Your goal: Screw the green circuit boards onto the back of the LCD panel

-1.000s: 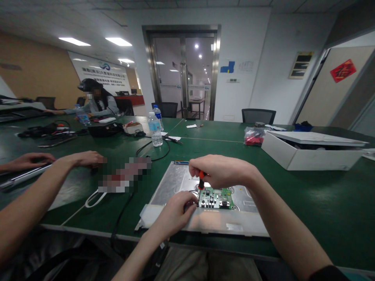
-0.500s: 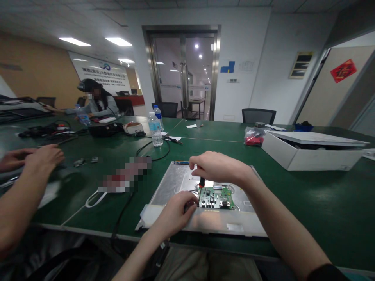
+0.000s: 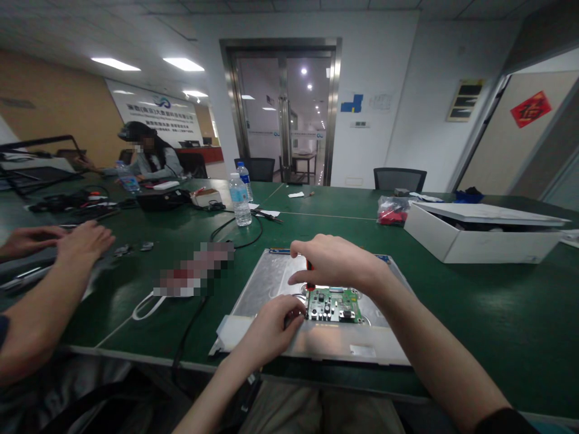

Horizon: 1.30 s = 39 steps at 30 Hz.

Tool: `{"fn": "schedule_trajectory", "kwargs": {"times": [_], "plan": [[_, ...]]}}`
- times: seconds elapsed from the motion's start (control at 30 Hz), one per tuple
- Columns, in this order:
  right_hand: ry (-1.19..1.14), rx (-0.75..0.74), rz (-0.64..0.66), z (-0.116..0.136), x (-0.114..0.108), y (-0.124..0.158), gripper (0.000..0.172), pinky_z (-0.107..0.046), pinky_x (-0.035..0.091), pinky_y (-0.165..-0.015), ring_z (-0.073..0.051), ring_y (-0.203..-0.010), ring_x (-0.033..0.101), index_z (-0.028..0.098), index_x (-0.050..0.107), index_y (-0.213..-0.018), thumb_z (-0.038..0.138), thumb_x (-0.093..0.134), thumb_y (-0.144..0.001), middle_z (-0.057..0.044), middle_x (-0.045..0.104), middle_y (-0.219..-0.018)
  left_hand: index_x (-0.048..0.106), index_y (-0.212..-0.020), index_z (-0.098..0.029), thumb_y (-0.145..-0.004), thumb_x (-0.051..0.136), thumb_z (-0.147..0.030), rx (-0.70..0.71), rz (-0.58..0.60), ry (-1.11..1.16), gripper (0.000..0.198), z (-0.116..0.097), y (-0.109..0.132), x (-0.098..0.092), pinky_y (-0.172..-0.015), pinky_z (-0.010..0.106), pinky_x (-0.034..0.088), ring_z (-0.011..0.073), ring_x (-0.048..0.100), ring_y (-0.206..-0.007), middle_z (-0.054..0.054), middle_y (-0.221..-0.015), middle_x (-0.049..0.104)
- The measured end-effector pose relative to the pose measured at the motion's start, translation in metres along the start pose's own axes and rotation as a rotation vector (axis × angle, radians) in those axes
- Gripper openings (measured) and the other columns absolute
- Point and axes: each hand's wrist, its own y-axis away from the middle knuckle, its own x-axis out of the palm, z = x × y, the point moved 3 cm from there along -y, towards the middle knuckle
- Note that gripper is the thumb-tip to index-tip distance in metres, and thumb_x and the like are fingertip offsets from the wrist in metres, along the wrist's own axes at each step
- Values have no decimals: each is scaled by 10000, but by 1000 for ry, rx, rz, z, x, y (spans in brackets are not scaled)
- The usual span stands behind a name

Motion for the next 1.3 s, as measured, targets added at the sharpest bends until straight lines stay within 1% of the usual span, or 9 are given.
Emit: {"fn": "schedule_trajectory", "kwargs": {"times": [0.1,0.17,0.23,0.4,0.5,0.7,0.83,1.13,1.3], "plan": [[47,84,17,-1,-2,1,384,-277,370,-562,-246,-799,651,176,660,-1015,495,476,-906,-95,709,-862,639,-830,-173,-777,505,-150,4,-6,-1,145,-1,0,-1,-695,275,420,182,575,-744,35,-796,646],[43,64,38,-1,-2,1,330,-272,372,-569,-234,-800,653,196,683,-978,451,483,-913,-76,713,-842,638,-843,-176,-782,501,-153,8,-9,-2,152,-1,1,-1,-705,278,423,184,576,-753,38,-808,648],[29,15,40,-3,-1,1,268,-266,380,-589,-225,-819,651,209,680,-1014,403,551,-881,-64,715,-861,640,-871,-179,-791,499,-166,9,-9,-8,163,-1,1,-1,-714,280,425,189,579,-776,44,-829,652],[-31,-59,12,-6,0,2,346,-255,387,-622,-200,-851,630,184,622,-1139,285,641,-809,-70,702,-951,646,-866,-185,-818,487,-181,51,42,-26,165,-2,0,0,-744,281,418,204,579,-839,51,-852,659],[-42,-63,25,-8,0,3,360,-249,373,-609,-189,-840,620,190,613,-1144,246,638,-789,-67,693,-969,642,-845,-191,-825,481,-174,67,51,-24,163,-2,0,-1,-762,281,416,204,577,-842,48,-845,657],[-53,-78,17,-10,-1,4,405,-239,348,-579,-183,-814,608,182,597,-1156,191,636,-753,-60,692,-906,619,-817,-186,-818,493,-185,59,52,-25,126,0,-2,1,-756,285,424,202,580,-823,49,-835,657],[-73,-79,22,-11,-2,5,415,-231,352,-580,-170,-796,599,181,584,-1162,170,627,-750,-63,680,-954,619,-812,-188,-801,499,-176,51,49,-45,121,-1,-3,1,-739,284,429,204,584,-813,48,-820,657],[-164,-191,-4,-5,1,0,448,-239,395,-687,-183,-890,583,130,536,-1173,86,623,-736,-94,655,-1035,618,-818,-182,-801,517,-136,82,47,-32,113,0,-4,3,-725,264,414,197,586,-826,42,-836,656],[-158,-180,1,-6,2,-1,436,-246,399,-691,-191,-892,589,139,534,-1177,81,613,-753,-95,659,-1028,625,-794,-177,-800,529,-135,88,40,-20,105,-1,-2,2,-724,258,414,193,588,-829,42,-840,647]]}}
